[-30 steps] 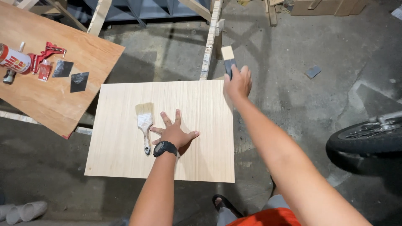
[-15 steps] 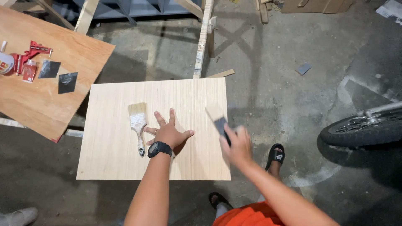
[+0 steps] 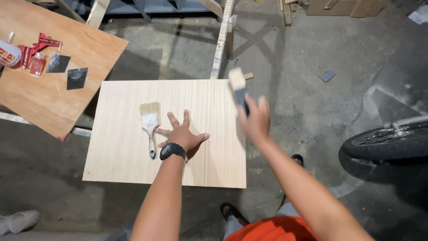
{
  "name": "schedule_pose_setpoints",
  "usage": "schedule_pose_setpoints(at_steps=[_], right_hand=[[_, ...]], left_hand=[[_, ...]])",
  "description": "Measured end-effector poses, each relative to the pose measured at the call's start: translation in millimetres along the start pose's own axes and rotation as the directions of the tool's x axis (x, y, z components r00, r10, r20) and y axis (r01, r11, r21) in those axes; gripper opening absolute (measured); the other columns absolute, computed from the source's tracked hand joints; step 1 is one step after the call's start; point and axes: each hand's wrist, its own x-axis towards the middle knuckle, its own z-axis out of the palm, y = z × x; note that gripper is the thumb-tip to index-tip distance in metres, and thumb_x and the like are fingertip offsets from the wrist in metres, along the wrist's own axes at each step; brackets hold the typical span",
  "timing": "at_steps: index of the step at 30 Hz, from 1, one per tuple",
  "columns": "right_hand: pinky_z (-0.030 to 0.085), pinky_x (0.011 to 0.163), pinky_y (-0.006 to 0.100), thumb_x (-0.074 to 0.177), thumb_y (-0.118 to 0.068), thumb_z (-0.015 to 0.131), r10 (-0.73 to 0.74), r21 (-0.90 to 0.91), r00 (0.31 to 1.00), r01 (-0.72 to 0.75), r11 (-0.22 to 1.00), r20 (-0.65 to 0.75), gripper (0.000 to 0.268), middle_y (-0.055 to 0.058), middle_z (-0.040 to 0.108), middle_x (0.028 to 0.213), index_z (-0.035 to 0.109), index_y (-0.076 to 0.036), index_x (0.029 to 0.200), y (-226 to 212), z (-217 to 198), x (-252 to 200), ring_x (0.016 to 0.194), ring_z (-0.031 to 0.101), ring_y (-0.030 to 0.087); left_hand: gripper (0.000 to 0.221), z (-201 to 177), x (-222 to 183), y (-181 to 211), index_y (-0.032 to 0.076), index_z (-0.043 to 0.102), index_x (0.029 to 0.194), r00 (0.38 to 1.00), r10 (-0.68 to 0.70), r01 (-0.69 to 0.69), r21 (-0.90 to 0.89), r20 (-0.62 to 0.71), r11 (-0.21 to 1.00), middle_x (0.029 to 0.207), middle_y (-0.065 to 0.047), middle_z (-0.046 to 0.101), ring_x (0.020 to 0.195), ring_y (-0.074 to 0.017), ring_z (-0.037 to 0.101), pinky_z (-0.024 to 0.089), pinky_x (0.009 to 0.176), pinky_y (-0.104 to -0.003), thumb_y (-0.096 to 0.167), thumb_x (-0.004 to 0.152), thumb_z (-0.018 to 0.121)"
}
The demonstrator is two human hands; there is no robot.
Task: Sanding the edges of a wooden board and brushing off the resulting dust in a workshop environment.
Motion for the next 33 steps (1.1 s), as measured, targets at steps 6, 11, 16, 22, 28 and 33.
schedule_pose_setpoints(at_steps=[6,11,16,22,28,33], right_hand=[[0.055,0.080,0.040,0.096,-0.032,0.079,-0.351,-0.126,0.935,0.354,0.927,0.044,0.047,0.001,0.052,0.102,0.071,-0.019,0.140,102.2,23.7,-233.3,0.090,0.063,0.028],[0.053,0.078,0.049,0.093,-0.036,0.082,-0.327,-0.113,0.942,0.318,0.941,-0.078,0.049,0.007,0.054,0.100,0.075,-0.019,0.138,101.6,61.4,-161.1,0.091,0.062,0.034],[0.052,0.085,0.048,0.101,-0.031,0.076,-0.164,-0.070,0.979,0.156,0.985,-0.124,0.041,0.014,0.059,0.104,0.076,-0.014,0.139,39.9,51.1,-10.8,0.096,0.062,0.036],[0.049,0.099,0.046,0.107,-0.041,0.071,0.074,-0.080,0.996,-0.078,0.994,-0.043,0.051,0.008,0.051,0.124,0.063,-0.022,0.154,10.6,46.0,144.6,0.117,0.055,0.030],[0.049,0.103,0.051,0.110,-0.032,0.071,0.057,0.040,0.996,-0.055,0.998,-0.065,0.049,0.017,0.055,0.127,0.064,-0.011,0.154,-0.5,12.2,33.9,0.122,0.058,0.039],[0.052,0.080,0.047,0.101,-0.033,0.078,-0.195,-0.058,0.980,0.194,0.979,-0.024,0.045,0.009,0.056,0.103,0.073,-0.013,0.142,71.4,28.0,-181.4,0.092,0.062,0.033]], left_hand=[[0.114,-4.8,-8.8,7.3,0.034,0.001,0.181,0.999,-0.027,0.026,0.038,0.025,0.999,0.187,-0.017,-0.012,0.161,-0.0636,0.016,0.036,0.118,-0.081,0.072,0.096,0.066],[0.122,4.6,-0.8,-2.5,0.037,0.000,0.179,1.000,0.016,-0.016,0.023,-0.021,1.000,0.185,-0.017,-0.013,0.158,-0.0609,0.028,0.043,0.118,-0.075,0.080,0.088,0.069],[0.123,-1.1,-2.1,1.9,0.037,-0.002,0.179,1.000,0.005,-0.004,0.019,-0.015,1.000,0.185,-0.018,-0.014,0.159,-0.0599,0.029,0.044,0.120,-0.072,0.082,0.088,0.068],[0.115,-1.1,7.4,6.1,0.036,-0.002,0.180,0.998,-0.048,0.047,0.018,0.046,0.999,0.186,-0.016,-0.016,0.161,-0.0647,0.011,0.032,0.118,-0.084,0.073,0.095,0.066],[0.116,2.4,18.8,3.0,0.040,-0.004,0.179,0.998,-0.041,0.039,0.042,0.050,0.998,0.186,-0.013,-0.019,0.161,-0.0666,0.006,0.033,0.113,-0.088,0.074,0.093,0.067],[0.125,24.4,48.3,-14.3,0.037,-0.001,0.179,1.000,0.025,-0.025,0.001,-0.002,1.000,0.185,-0.016,-0.018,0.159,-0.0663,0.018,0.042,0.110,-0.086,0.081,0.087,0.071]])
